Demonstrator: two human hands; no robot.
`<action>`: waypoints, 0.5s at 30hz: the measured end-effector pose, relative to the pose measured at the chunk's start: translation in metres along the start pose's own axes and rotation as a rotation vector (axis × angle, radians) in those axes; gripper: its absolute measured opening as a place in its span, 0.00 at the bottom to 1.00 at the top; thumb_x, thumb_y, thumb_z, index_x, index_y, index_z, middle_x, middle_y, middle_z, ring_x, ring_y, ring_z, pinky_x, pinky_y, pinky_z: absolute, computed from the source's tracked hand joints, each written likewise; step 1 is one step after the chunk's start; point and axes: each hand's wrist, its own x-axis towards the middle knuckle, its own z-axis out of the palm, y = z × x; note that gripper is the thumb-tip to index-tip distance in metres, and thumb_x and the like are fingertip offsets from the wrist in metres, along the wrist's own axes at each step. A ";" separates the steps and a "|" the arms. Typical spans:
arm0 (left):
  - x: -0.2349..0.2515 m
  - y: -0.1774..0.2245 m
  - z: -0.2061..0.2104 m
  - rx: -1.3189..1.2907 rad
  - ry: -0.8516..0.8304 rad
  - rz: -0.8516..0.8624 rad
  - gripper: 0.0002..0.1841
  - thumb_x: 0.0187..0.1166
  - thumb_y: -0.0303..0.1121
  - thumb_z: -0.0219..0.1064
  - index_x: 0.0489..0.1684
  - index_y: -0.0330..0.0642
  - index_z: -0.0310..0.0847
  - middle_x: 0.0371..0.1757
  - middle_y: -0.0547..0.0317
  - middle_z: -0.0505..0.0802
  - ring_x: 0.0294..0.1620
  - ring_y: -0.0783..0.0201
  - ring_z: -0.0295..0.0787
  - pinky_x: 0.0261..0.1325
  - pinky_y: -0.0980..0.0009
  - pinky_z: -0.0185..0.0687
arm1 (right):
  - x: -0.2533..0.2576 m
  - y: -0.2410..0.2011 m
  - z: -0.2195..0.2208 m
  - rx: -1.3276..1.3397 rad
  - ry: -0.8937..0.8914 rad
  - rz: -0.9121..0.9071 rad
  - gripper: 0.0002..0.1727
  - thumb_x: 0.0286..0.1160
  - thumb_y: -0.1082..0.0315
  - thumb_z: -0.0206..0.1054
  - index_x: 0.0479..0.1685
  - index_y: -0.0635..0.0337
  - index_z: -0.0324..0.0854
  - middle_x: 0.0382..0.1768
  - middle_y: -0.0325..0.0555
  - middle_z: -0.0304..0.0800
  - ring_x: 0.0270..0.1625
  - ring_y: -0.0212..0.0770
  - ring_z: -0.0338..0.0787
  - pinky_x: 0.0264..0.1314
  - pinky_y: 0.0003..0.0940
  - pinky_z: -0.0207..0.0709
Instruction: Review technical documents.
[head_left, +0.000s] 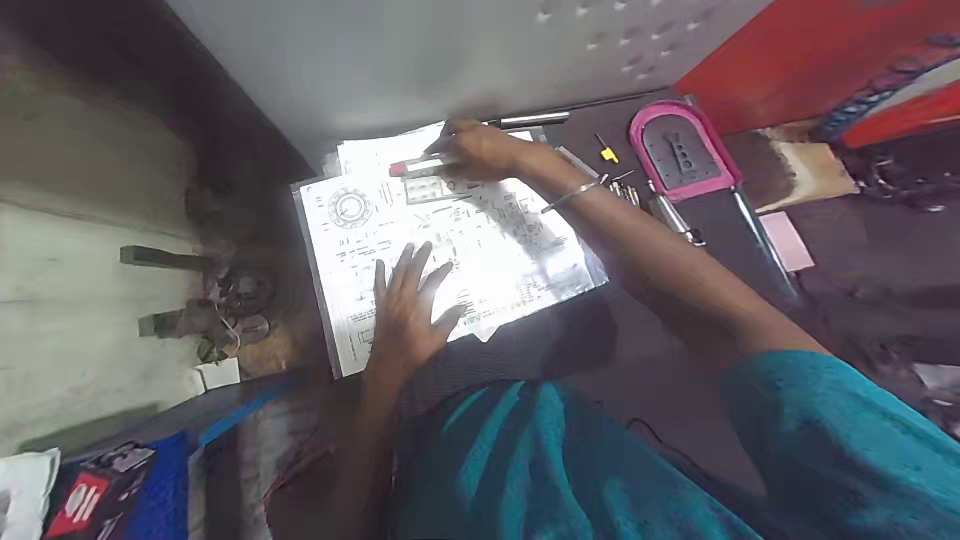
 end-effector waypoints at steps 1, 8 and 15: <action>-0.001 -0.001 -0.001 -0.019 -0.004 0.001 0.33 0.76 0.68 0.59 0.79 0.68 0.78 0.91 0.61 0.69 0.95 0.50 0.51 0.89 0.27 0.35 | -0.002 0.000 -0.003 0.014 0.004 -0.003 0.25 0.76 0.58 0.73 0.73 0.49 0.84 0.69 0.60 0.81 0.73 0.61 0.80 0.76 0.60 0.72; -0.006 -0.007 -0.012 -0.180 0.039 -0.021 0.25 0.80 0.59 0.62 0.72 0.62 0.84 0.86 0.57 0.76 0.92 0.53 0.60 0.92 0.34 0.42 | -0.014 0.000 -0.014 -0.003 0.050 -0.006 0.13 0.78 0.64 0.70 0.58 0.53 0.87 0.56 0.54 0.87 0.56 0.56 0.89 0.61 0.61 0.81; -0.019 -0.012 -0.022 -0.274 0.247 -0.068 0.16 0.82 0.45 0.66 0.63 0.54 0.90 0.74 0.56 0.87 0.81 0.54 0.78 0.88 0.41 0.60 | -0.023 -0.011 -0.038 0.397 0.141 -0.135 0.12 0.85 0.62 0.65 0.56 0.57 0.87 0.41 0.39 0.93 0.39 0.29 0.92 0.47 0.28 0.89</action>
